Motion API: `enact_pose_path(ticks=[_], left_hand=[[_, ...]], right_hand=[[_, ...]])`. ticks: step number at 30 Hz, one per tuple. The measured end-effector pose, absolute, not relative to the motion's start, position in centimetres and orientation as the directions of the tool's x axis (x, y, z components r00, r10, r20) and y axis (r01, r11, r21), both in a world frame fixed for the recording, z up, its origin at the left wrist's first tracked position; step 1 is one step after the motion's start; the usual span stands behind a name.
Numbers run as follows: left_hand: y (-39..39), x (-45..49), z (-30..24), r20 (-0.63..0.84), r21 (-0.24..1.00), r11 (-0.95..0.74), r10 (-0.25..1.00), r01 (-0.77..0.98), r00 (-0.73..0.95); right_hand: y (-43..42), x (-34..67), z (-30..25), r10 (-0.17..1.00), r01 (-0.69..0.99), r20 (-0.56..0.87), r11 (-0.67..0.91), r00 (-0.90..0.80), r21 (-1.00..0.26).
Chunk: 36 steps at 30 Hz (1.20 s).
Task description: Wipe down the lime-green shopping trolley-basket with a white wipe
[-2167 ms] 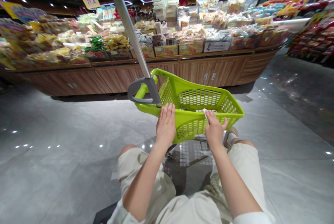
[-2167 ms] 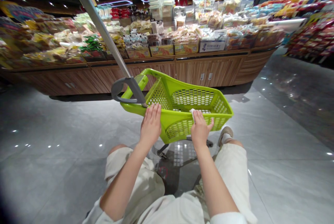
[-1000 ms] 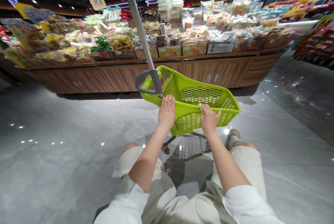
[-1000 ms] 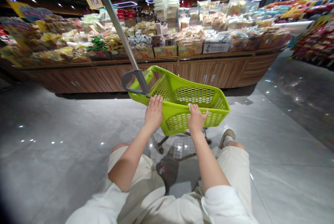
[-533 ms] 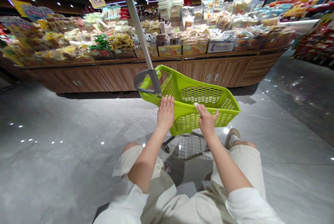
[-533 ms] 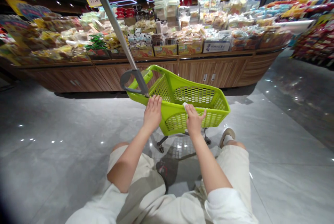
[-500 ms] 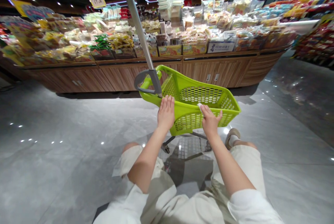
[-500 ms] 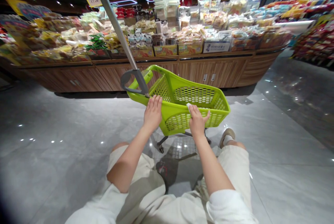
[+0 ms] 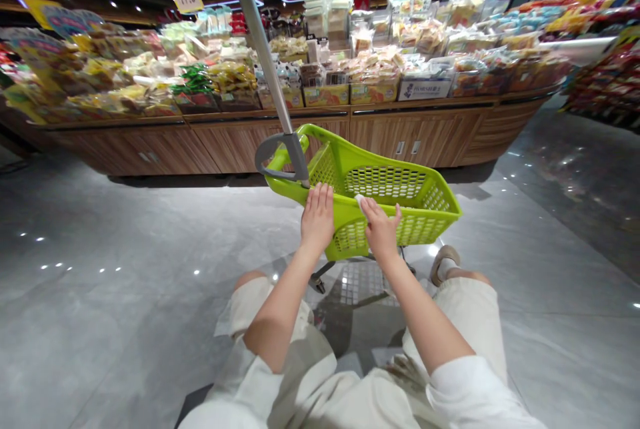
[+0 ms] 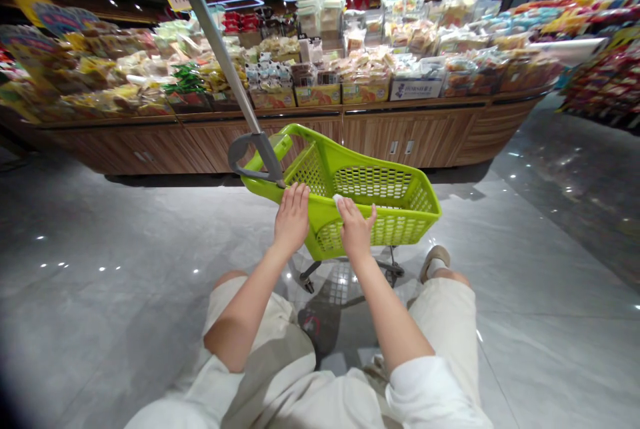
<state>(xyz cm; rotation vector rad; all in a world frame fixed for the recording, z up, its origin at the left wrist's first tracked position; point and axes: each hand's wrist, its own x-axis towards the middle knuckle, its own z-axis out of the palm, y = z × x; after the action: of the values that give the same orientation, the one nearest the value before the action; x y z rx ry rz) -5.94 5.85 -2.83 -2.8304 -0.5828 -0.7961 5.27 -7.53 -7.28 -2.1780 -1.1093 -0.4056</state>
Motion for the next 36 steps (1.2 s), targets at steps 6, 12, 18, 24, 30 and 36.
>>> enact_pose_path(ticks=[6,12,18,24,30,36], left_hand=[[5.6,-5.7,-3.0,0.53,-0.022,-0.919,0.323,0.393,0.784],[5.6,-6.0,-2.9,0.535,-0.041,-0.912,0.325,0.408,0.78],[6.0,-6.0,-3.2,0.542,-0.028,-0.913,0.327,0.406,0.774],[5.7,-5.7,-3.3,0.545,-0.005,-0.92,0.327,0.393,0.772],[5.6,-6.0,-2.8,0.541,-0.031,-0.916,0.322,0.401,0.777],[6.0,-6.2,-2.8,0.544,-0.045,-0.916,0.312,0.398,0.779]], right_hand=[[-9.2,6.4,-8.1,0.434,0.664,0.509,-0.564,0.744,-0.49],[-2.2,0.9,-3.6,0.652,0.831,0.532,-0.312,0.539,-0.46],[-7.5,5.1,-7.3,0.603,0.803,0.532,-0.418,0.595,-0.424],[-10.0,7.5,-8.1,0.421,0.644,0.494,-0.585,0.761,-0.493],[-2.3,1.7,-3.4,0.637,0.823,0.529,-0.358,0.561,-0.441],[-6.0,4.5,-6.5,0.606,0.818,0.55,-0.404,0.575,-0.411]])
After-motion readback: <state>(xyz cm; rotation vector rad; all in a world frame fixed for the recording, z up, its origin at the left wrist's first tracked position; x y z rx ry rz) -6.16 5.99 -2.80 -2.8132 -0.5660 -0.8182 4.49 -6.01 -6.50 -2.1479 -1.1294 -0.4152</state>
